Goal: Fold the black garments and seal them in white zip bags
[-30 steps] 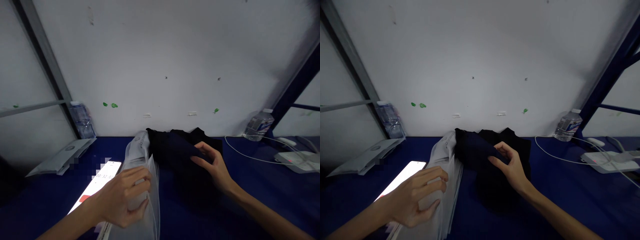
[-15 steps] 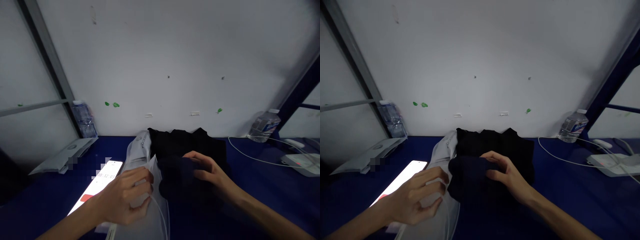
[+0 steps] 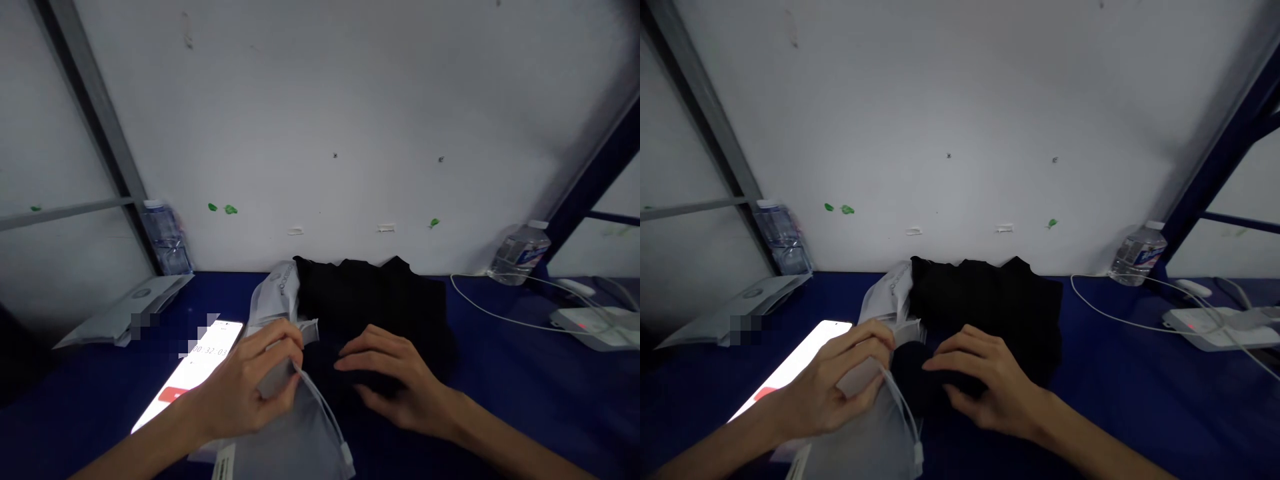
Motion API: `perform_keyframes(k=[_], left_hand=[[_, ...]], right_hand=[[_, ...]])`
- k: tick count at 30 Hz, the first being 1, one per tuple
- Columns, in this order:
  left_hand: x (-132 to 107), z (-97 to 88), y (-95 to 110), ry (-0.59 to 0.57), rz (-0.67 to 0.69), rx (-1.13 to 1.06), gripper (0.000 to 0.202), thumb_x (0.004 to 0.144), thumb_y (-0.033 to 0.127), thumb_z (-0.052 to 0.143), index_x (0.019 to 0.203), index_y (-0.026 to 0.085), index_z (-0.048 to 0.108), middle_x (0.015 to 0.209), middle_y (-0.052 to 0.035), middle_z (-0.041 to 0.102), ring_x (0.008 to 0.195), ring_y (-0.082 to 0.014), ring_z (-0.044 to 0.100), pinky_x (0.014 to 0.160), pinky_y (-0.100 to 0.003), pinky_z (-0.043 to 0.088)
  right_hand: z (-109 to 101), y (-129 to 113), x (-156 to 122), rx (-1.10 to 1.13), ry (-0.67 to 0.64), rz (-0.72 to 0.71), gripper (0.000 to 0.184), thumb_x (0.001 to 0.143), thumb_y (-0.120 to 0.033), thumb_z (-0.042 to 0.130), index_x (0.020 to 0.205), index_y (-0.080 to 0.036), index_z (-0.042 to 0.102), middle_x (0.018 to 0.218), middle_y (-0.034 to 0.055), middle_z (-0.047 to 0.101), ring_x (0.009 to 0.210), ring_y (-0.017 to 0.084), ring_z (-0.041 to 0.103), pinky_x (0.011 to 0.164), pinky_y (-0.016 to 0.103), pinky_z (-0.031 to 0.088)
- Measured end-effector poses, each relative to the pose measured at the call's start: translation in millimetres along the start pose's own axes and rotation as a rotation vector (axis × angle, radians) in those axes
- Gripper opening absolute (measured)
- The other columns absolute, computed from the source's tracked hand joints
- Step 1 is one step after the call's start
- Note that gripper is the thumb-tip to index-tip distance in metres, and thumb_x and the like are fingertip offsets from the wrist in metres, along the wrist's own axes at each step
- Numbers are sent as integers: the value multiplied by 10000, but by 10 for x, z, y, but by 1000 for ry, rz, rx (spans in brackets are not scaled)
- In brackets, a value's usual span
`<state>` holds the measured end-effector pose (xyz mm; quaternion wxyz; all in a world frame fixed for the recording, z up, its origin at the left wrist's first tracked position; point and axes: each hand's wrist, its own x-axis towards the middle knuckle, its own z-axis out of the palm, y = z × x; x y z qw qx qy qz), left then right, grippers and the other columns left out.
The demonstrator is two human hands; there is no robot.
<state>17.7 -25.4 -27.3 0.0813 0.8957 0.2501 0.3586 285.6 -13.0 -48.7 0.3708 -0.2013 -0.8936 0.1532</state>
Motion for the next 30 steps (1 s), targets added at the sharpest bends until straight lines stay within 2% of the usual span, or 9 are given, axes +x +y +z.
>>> perform_keyframes(k=[2, 3, 9, 13, 15, 19, 22, 25, 30], left_hand=[[2, 5, 33, -28, -9, -11, 177, 858, 28, 529, 941, 184, 540, 1018, -53, 561, 919, -170, 594, 780, -300, 521], [1, 6, 47, -37, -11, -14, 186, 864, 25, 525, 950, 189, 539, 1029, -52, 560, 930, -169, 594, 790, -297, 521], [17, 9, 44, -32, -22, -4, 202, 908, 22, 491, 983, 203, 540, 1069, -50, 544, 938, -158, 596, 798, -294, 516], [45, 15, 12, -38, -65, -15, 192, 947, 49, 466, 1009, 213, 543, 1074, -45, 540, 945, -158, 596, 807, -307, 507], [48, 23, 12, -51, -95, -22, 183, 953, 57, 467, 1005, 217, 540, 1088, -41, 540, 952, -156, 595, 811, -304, 503], [40, 44, 30, -71, -124, -59, 159, 953, 77, 490, 983, 225, 540, 1134, -31, 530, 964, -146, 601, 835, -298, 500], [44, 61, 33, -37, -141, -58, 164, 949, 79, 493, 975, 229, 555, 1141, -23, 533, 978, -145, 604, 848, -302, 494], [63, 69, 34, 24, -150, -34, 185, 932, 62, 494, 958, 231, 565, 1111, -15, 549, 973, -147, 604, 831, -301, 489], [85, 66, 76, 45, -148, -56, 184, 923, 61, 514, 941, 235, 572, 1097, -6, 561, 970, -144, 603, 829, -296, 484]], right_hand=[[70, -9, -17, 22, 27, -106, 413, 834, -68, 628, 1200, -249, 566, 1136, 59, 715, 912, 192, 655, 785, 341, 541], [101, -12, -24, 42, 37, -102, 417, 825, -63, 641, 1191, -239, 550, 1159, 64, 712, 917, 187, 651, 783, 332, 544], [128, 30, 2, 96, 128, 122, 325, 842, -208, 754, 1140, -251, 630, 1143, 43, 709, 1034, 191, 634, 893, 339, 526], [101, 78, 24, 54, 92, 300, 324, 795, -314, 812, 1088, -294, 676, 994, -8, 735, 930, 199, 645, 885, 372, 503], [106, 74, 31, 126, 79, 409, 321, 764, -341, 834, 1027, -268, 663, 935, -16, 725, 866, 192, 654, 838, 353, 504], [100, 10, 54, 408, 165, 559, 347, 725, -337, 859, 950, -220, 623, 915, -4, 697, 883, 190, 650, 794, 311, 504], [86, -55, 59, 633, 101, 545, 303, 805, -317, 793, 1065, -225, 668, 1031, 28, 685, 938, 184, 638, 840, 320, 504], [102, -102, 48, 724, 25, 473, 289, 867, -260, 725, 1151, -246, 674, 1137, 38, 641, 873, 143, 629, 797, 295, 510], [177, -128, 59, 805, 95, 514, 206, 840, -223, 757, 987, -213, 612, 985, 23, 681, 910, 169, 659, 807, 304, 516]])
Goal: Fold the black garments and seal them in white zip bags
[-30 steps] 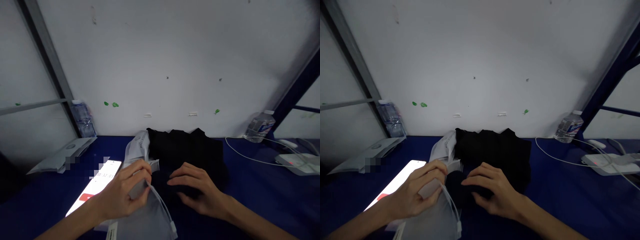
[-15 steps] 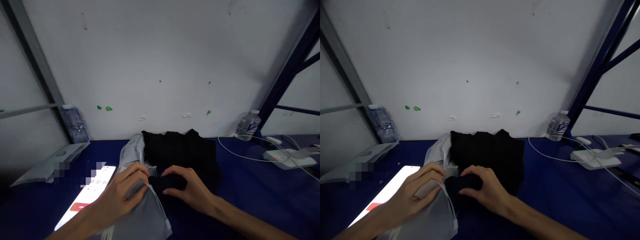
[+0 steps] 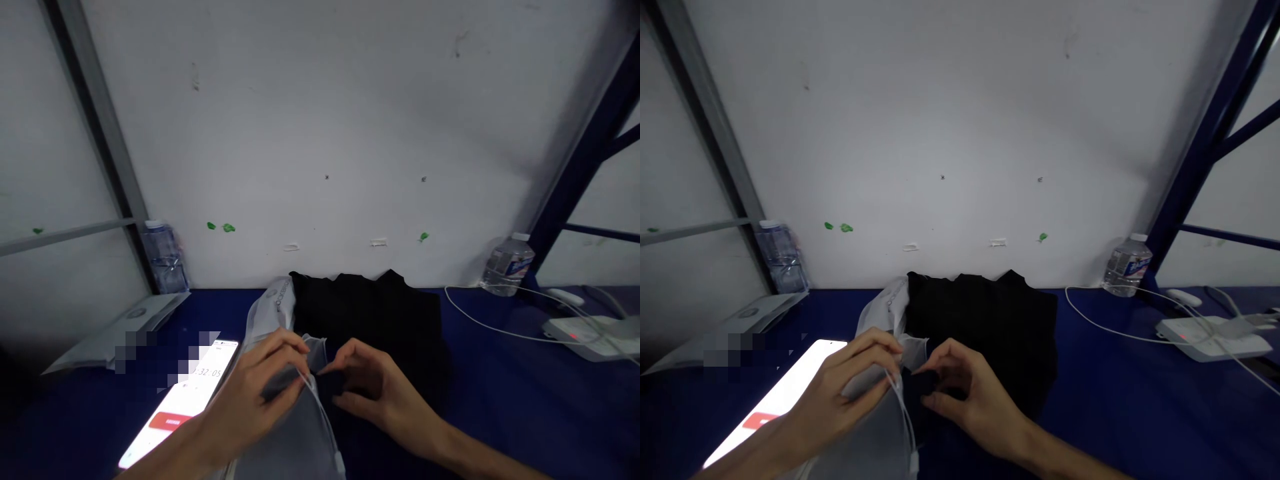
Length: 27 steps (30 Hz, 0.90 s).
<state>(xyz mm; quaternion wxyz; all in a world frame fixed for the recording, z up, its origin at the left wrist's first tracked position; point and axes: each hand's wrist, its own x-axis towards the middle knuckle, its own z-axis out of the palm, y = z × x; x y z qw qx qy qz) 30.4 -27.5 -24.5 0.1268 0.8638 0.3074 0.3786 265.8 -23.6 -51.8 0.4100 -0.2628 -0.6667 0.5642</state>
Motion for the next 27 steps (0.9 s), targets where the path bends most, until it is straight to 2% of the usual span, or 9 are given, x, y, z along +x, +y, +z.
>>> perform_keyframes(k=[3, 5, 8, 11, 13, 17, 19, 24, 27], left_hand=[[-9, 5, 31, -20, -6, -7, 182, 934, 68, 516, 953, 238, 577, 1098, -6, 562, 974, -143, 603, 840, -297, 483], [-18, 6, 44, -29, -1, 1, 173, 940, 77, 521, 956, 238, 580, 1088, -5, 564, 952, -140, 606, 824, -292, 484], [-27, 5, 49, -16, 8, 17, 159, 947, 91, 533, 964, 240, 586, 1071, -4, 567, 936, -138, 607, 812, -288, 484], [-27, 10, 36, 5, 15, 18, 148, 947, 97, 543, 958, 237, 592, 1052, -6, 569, 926, -139, 609, 809, -292, 487], [-21, 16, 25, 23, 26, 15, 146, 944, 98, 547, 956, 233, 599, 1047, -9, 570, 920, -140, 611, 804, -294, 493], [0, 26, 24, 89, -1, 36, 153, 940, 101, 541, 932, 234, 617, 1007, -8, 579, 901, -148, 617, 781, -299, 500], [10, 30, 35, 102, -31, 41, 163, 943, 106, 531, 935, 241, 621, 1001, -9, 582, 903, -155, 618, 770, -306, 503], [28, 24, 62, 127, -17, -7, 136, 923, 116, 575, 959, 242, 611, 961, -14, 606, 871, -165, 627, 749, -321, 522], [29, -20, 81, 147, 38, -50, 192, 893, 85, 588, 1013, 235, 592, 966, -29, 616, 885, -178, 629, 753, -328, 537]], right_hand=[[16, 14, 14, -35, 66, -24, 197, 840, -259, 763, 903, -215, 582, 967, 28, 700, 938, 197, 678, 841, 339, 521], [11, 14, 22, -224, 121, -121, 135, 848, -277, 755, 903, -218, 646, 1009, 38, 689, 949, 196, 663, 867, 341, 507], [-8, -2, 28, -515, 198, -236, 84, 876, -322, 720, 897, -241, 731, 917, 27, 650, 828, 169, 615, 755, 297, 491], [-25, -22, -5, -599, 186, -185, 249, 972, -391, 566, 882, -235, 738, 762, 12, 634, 700, 154, 582, 653, 279, 471], [-33, -34, -61, -622, 177, -170, 325, 999, -436, 486, 952, -226, 729, 810, 32, 672, 747, 175, 617, 699, 303, 496], [-17, -59, -171, -688, 167, -255, 527, 819, -585, 678, 1189, -211, 645, 992, 84, 679, 843, 232, 643, 765, 366, 530], [11, -66, -176, -712, 134, -244, 660, 689, -557, 805, 1220, -218, 612, 957, 67, 672, 790, 219, 634, 707, 340, 529], [71, -33, -98, -565, 113, -70, 271, 845, -407, 713, 1049, -235, 668, 721, -21, 618, 559, 113, 533, 523, 239, 441], [60, -2, -90, -429, 157, -35, 240, 882, -429, 671, 991, -215, 682, 669, -24, 600, 559, 117, 558, 540, 245, 462]])
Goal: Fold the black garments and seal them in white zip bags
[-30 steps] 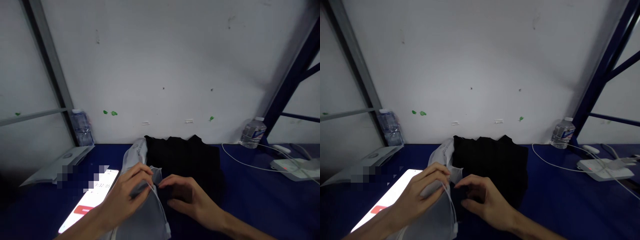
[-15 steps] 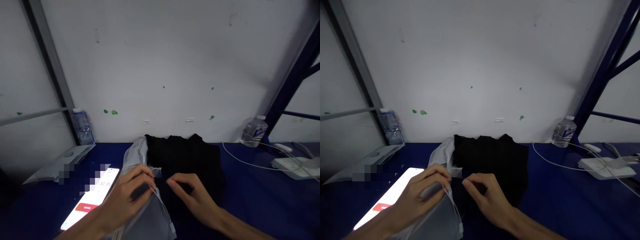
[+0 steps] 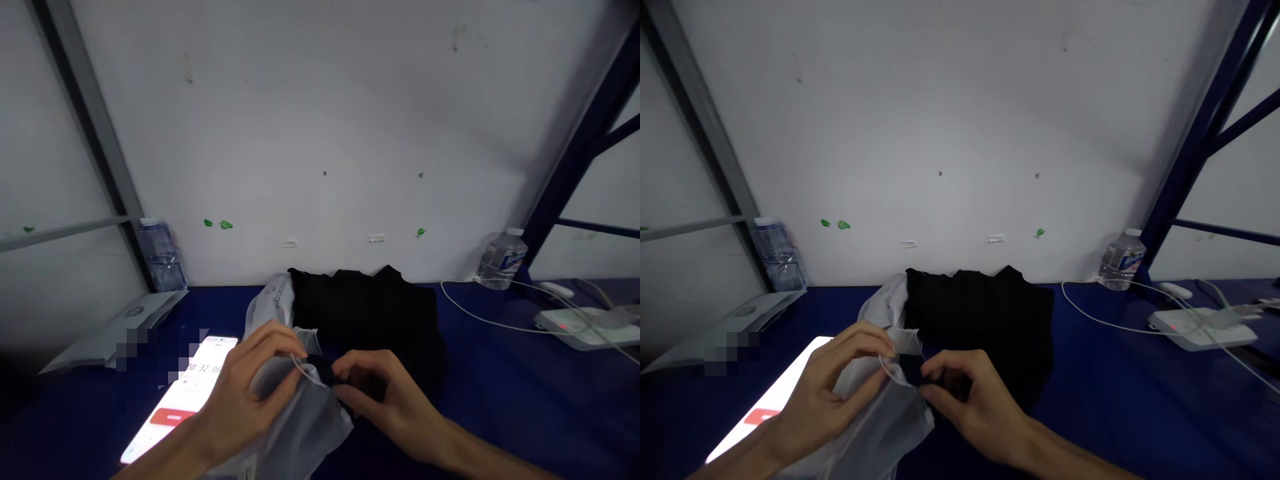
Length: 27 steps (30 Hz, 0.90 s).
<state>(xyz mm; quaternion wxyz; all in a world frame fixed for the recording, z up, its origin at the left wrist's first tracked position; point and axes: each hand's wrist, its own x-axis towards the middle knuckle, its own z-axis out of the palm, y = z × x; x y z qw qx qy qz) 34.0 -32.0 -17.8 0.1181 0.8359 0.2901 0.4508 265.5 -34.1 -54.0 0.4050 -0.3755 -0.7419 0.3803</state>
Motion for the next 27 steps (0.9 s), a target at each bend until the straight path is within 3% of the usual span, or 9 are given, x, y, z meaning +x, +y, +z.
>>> perform_keyframes(k=[4, 7, 10, 12, 17, 22, 27], left_hand=[[-6, -72, 39, -21, 37, -40, 282, 858, 54, 578, 1079, 229, 570, 1039, -52, 616, 988, -209, 616, 827, -365, 541], [-18, -94, 60, -40, 28, -51, 305, 857, 52, 565, 1103, 232, 565, 1084, -61, 615, 1047, -222, 608, 877, -388, 541], [-29, -91, 60, -92, -1, -44, 343, 863, 55, 544, 1154, 236, 555, 1146, -76, 611, 1098, -233, 602, 915, -408, 547], [-38, -81, 51, -120, -15, -49, 372, 863, 64, 534, 1189, 242, 545, 1188, -86, 605, 1140, -245, 590, 944, -427, 548], [-59, -50, 57, -75, -20, -153, 422, 868, 99, 492, 1248, 277, 538, 1262, -89, 601, 1198, -269, 586, 972, -456, 565], [-81, -97, 102, -80, -25, -159, 461, 869, 99, 500, 1284, 297, 532, 1347, -93, 581, 1251, -296, 569, 1006, -495, 555], [-101, -170, 85, -126, 1, -82, 525, 866, 80, 509, 1339, 305, 474, 1402, -97, 538, 1319, -315, 501, 1044, -541, 509]], right_hand=[[-63, -16, -35, 34, 110, 40, 304, 904, -473, 636, 1058, -212, 667, 620, -37, 567, 475, 113, 562, 483, 242, 465], [-106, -87, -65, -77, 116, -2, 335, 945, -502, 559, 1134, -244, 662, 657, -11, 615, 542, 142, 611, 544, 268, 505], [-80, -116, -82, -171, 83, -63, 589, 733, -562, 782, 1220, -270, 626, 848, 31, 663, 660, 181, 644, 628, 309, 551], [-29, -90, -79, -191, 57, -63, 695, 610, -505, 882, 1211, -271, 622, 873, 30, 657, 656, 179, 626, 604, 297, 550], [43, -23, -47, -103, 84, -44, 251, 811, -276, 742, 1048, -263, 660, 826, -1, 670, 693, 161, 624, 637, 269, 521], [-27, -61, -4, -100, 191, -211, 83, 916, -249, 608, 991, -243, 644, 893, 21, 677, 796, 186, 642, 718, 296, 513], [-206, -88, 71, -234, 260, -415, 140, 949, -154, 498, 981, -236, 607, 855, 29, 646, 764, 187, 607, 663, 313, 483]])
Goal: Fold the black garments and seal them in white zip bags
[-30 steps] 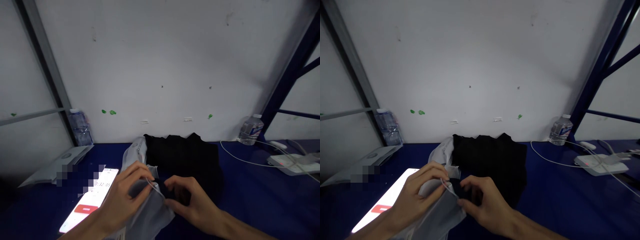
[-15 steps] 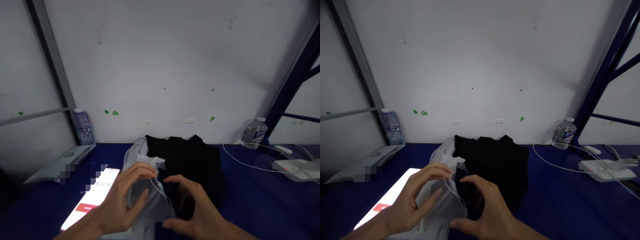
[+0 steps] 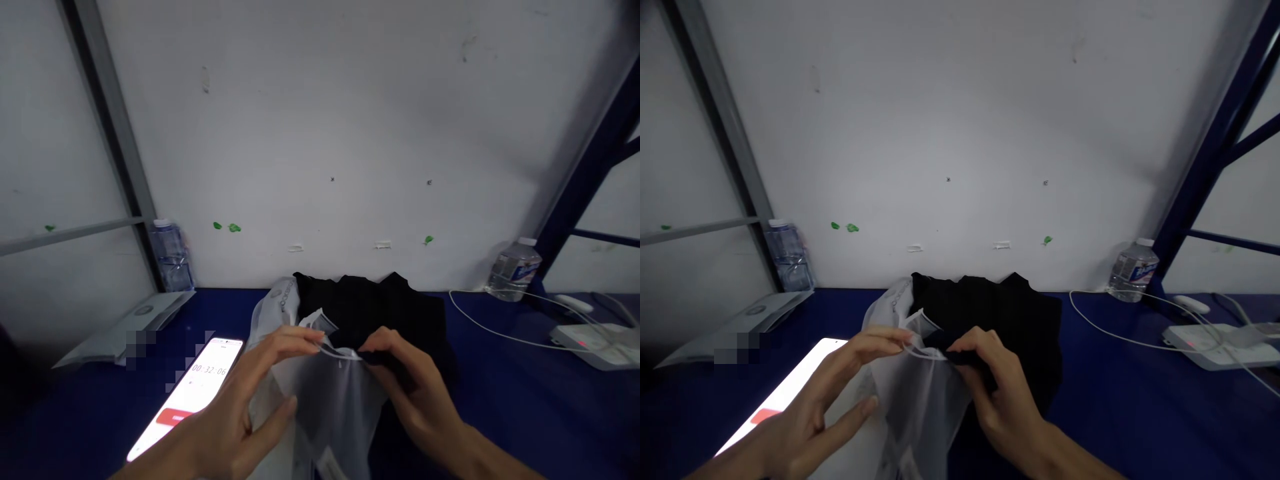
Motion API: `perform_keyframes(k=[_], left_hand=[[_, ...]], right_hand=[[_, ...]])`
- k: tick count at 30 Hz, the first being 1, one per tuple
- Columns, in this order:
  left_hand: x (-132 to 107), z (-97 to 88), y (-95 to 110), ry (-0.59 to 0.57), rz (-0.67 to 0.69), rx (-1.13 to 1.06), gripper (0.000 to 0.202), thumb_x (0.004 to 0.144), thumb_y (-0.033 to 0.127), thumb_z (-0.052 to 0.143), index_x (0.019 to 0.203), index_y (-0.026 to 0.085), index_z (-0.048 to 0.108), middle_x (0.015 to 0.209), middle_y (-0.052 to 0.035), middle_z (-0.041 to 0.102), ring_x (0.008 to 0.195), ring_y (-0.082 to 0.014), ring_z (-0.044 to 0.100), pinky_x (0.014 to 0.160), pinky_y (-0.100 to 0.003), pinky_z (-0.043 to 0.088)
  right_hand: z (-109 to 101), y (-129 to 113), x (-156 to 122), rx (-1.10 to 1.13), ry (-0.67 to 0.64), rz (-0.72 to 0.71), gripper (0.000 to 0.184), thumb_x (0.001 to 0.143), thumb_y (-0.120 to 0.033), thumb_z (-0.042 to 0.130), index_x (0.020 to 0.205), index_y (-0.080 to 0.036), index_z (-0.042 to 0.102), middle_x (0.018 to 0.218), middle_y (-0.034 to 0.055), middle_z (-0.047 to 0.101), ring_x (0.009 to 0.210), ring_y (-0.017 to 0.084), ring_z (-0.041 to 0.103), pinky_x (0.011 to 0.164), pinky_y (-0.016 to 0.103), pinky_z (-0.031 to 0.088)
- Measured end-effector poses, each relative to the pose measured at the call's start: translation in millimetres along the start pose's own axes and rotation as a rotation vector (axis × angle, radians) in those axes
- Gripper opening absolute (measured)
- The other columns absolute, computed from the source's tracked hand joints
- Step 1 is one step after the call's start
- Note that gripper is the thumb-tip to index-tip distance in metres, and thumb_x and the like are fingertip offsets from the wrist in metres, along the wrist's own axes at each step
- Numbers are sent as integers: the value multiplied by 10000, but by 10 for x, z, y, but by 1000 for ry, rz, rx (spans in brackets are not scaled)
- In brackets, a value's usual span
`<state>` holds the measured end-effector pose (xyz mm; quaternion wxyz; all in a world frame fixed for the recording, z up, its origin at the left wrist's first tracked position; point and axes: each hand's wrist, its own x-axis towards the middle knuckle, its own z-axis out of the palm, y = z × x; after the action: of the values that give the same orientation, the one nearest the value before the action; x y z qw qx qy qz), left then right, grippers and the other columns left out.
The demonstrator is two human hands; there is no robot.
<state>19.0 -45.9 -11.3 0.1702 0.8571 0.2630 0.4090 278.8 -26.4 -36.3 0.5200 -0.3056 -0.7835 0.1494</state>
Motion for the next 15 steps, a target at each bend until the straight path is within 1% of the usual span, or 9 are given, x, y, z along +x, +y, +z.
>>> perform_keyframes(k=[2, 4, 6, 7, 9, 11, 13, 15], left_hand=[[6, -5, -37, 54, 11, 29, 492, 877, 80, 507, 1320, 293, 475, 1423, -102, 500, 1341, -310, 469, 1071, -548, 474], [22, -3, -79, 179, -5, 75, 450, 887, 92, 527, 1293, 283, 481, 1444, -102, 454, 1365, -306, 429, 1103, -561, 423], [38, -2, -109, 287, -39, 118, 457, 895, 122, 560, 1312, 282, 463, 1483, -101, 398, 1396, -314, 381, 1126, -584, 374], [42, -5, -118, 296, -55, 134, 490, 895, 138, 577, 1343, 284, 439, 1510, -103, 368, 1413, -321, 354, 1135, -596, 352], [42, -16, -123, 238, -67, 148, 590, 884, 154, 604, 1409, 291, 374, 1549, -105, 331, 1438, -332, 310, 1153, -610, 314], [35, -25, -120, 160, -74, 151, 675, 863, 143, 620, 1449, 303, 327, 1545, -103, 362, 1431, -328, 333, 1154, -604, 320], [30, -28, -120, 91, -91, 160, 727, 837, 136, 639, 1463, 316, 316, 1522, -103, 405, 1389, -322, 406, 1123, -581, 382], [37, -20, -126, 19, -109, 173, 750, 820, 151, 669, 1462, 326, 324, 1516, -107, 414, 1354, -322, 451, 1085, -568, 433]], right_hand=[[-93, 41, 42, -62, 60, -132, 201, 926, -99, 485, 1008, -238, 605, 857, 36, 644, 766, 192, 606, 646, 321, 473], [-197, 90, 71, -131, 123, -288, 280, 896, -46, 477, 1036, -245, 614, 850, 37, 655, 759, 198, 624, 677, 352, 476], [-297, 138, 87, -232, 128, -460, 341, 881, -30, 483, 1059, -277, 637, 855, 27, 686, 771, 209, 664, 746, 399, 482], [-339, 157, 93, -291, 102, -543, 355, 882, -46, 497, 1080, -300, 647, 870, 22, 703, 789, 218, 686, 771, 415, 483], [-397, 181, 103, -410, 1, -639, 371, 887, -80, 536, 1121, -342, 653, 924, 12, 730, 832, 221, 711, 802, 418, 487], [-410, 186, 117, -471, -123, -663, 393, 878, -90, 546, 1161, -346, 642, 989, 21, 736, 850, 211, 714, 812, 407, 492], [-386, 179, 130, -452, -222, -652, 408, 861, -92, 516, 1194, -303, 621, 1044, 53, 726, 846, 204, 704, 822, 416, 496], [-342, 169, 134, -409, -283, -622, 372, 857, -147, 517, 1207, -246, 596, 1072, 93, 708, 870, 223, 692, 841, 449, 498]])
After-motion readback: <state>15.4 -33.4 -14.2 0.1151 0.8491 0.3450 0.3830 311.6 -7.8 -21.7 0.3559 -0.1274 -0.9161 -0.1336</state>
